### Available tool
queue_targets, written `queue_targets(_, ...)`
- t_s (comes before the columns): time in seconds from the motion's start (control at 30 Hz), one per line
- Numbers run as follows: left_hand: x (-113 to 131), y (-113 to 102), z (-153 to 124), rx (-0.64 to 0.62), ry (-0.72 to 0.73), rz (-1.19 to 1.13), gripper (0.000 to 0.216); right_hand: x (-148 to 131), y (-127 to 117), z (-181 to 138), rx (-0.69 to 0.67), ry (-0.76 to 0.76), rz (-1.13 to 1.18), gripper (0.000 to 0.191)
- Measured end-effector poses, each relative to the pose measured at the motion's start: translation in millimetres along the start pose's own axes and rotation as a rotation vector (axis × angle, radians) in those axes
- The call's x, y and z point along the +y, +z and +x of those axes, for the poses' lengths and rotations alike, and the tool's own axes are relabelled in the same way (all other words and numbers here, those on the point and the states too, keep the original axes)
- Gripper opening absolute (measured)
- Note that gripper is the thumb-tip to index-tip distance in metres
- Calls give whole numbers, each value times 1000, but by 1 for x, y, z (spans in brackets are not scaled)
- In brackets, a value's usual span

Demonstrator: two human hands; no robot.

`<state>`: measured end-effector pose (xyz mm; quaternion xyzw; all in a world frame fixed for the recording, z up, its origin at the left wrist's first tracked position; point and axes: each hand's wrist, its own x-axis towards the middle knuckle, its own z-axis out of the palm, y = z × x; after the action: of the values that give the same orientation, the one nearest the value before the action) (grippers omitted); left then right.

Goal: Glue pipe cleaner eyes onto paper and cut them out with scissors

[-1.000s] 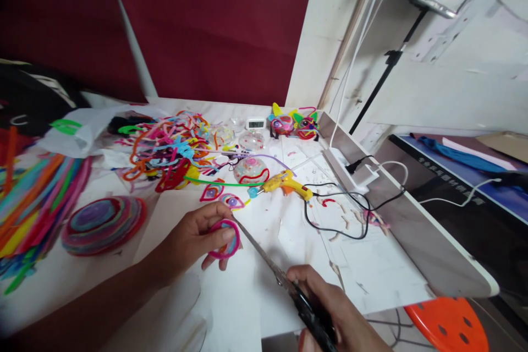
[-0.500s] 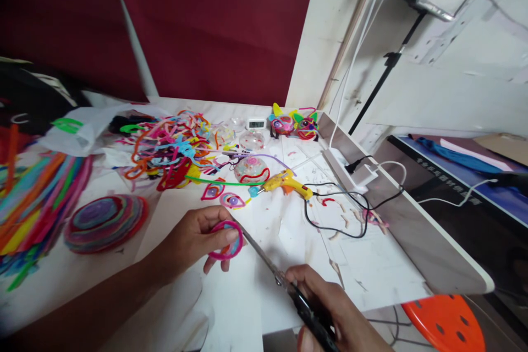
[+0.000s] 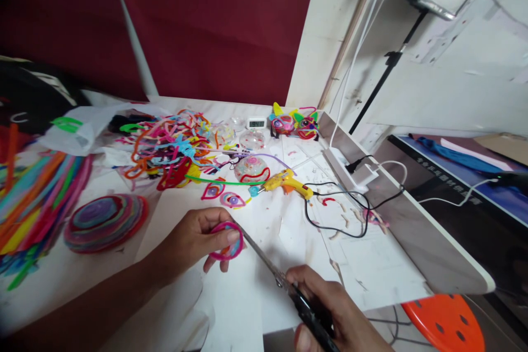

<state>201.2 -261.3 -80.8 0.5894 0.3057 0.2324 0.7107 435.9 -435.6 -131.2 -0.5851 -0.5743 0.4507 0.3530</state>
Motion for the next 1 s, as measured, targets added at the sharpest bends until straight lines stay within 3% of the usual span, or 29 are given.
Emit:
queue_targets(0.17,0,0,1,5,-3,9,33,-22,-4,5,-104,4,0,59)
queue_targets(0.3,-2,0,2,9,-1,17,29,-31,-5,6,-97,16,-15,62)
queue_targets(0.73,-1,0,-1,-4,-4,35,24,-38,-1,1,-40,8,-64,57)
queue_targets(1.0,-5,-1,2,-45,43,15,22,-24,1,0,5,35,-1,59)
